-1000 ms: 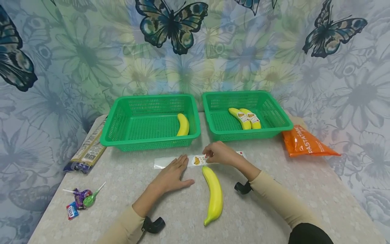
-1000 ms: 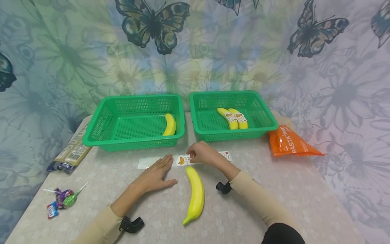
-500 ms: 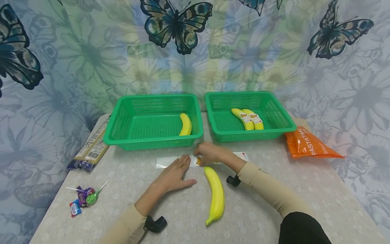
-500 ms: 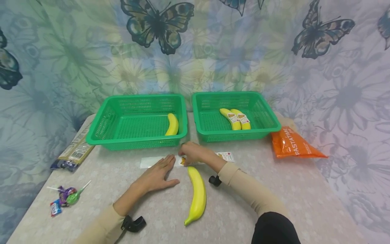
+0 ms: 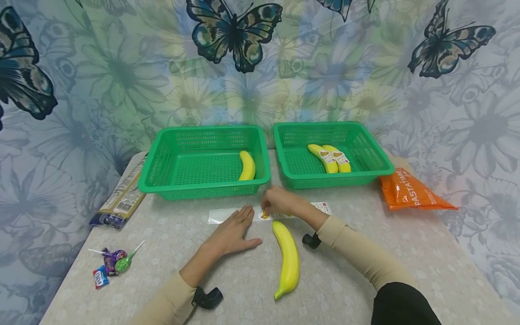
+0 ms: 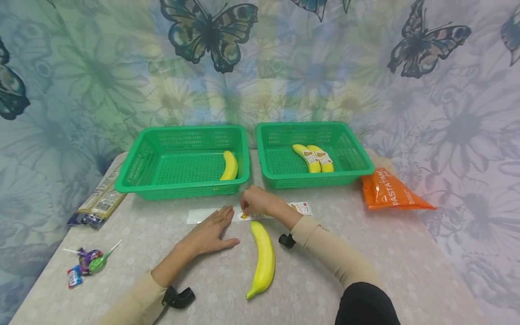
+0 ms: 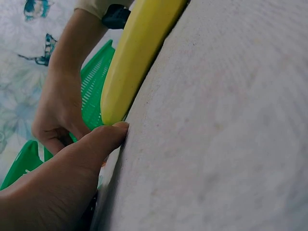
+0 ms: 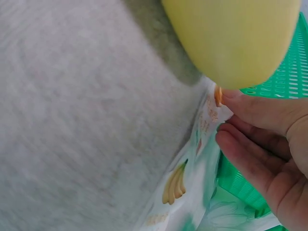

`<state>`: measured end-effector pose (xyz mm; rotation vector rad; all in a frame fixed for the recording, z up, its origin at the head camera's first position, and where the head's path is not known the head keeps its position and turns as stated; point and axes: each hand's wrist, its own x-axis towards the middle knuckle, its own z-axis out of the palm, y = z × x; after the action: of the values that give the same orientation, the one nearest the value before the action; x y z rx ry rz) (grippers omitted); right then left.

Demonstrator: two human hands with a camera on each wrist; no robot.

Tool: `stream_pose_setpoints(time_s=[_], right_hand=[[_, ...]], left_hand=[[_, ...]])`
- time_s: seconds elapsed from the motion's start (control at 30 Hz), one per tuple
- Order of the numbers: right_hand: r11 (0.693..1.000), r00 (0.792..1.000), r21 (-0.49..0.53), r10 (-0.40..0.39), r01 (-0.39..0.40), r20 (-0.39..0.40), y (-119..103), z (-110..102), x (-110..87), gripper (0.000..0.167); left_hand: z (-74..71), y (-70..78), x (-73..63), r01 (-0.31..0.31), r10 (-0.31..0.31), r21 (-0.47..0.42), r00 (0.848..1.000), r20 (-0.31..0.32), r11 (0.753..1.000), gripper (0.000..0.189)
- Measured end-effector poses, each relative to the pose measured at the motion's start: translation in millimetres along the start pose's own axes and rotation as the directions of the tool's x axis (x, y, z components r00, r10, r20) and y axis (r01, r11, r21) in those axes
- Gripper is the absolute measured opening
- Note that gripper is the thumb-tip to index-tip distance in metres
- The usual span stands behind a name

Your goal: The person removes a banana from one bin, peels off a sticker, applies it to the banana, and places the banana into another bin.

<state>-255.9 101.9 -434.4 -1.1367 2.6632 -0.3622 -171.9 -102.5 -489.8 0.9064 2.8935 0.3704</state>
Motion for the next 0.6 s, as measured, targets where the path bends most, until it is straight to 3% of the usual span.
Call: stream_pose_setpoints(time_s=[0.37, 0.6], right_hand=[[0.999, 0.993, 0.022, -0.045, 0.047, -0.11, 0, -7, -14.5, 0.005], [0.993, 0.986, 0.111, -0.026, 0.045, -0.166, 5, -16, -35.3, 0.005]], left_hand=[[-1.0, 1.6, 0.8, 0.011, -0.011, -0.021, 1.0, 0.002, 1.0, 0.095], [0.0, 1.6, 0.9, 0.022, -0.022, -0.014, 1.0, 0.014, 1.0, 0.095]])
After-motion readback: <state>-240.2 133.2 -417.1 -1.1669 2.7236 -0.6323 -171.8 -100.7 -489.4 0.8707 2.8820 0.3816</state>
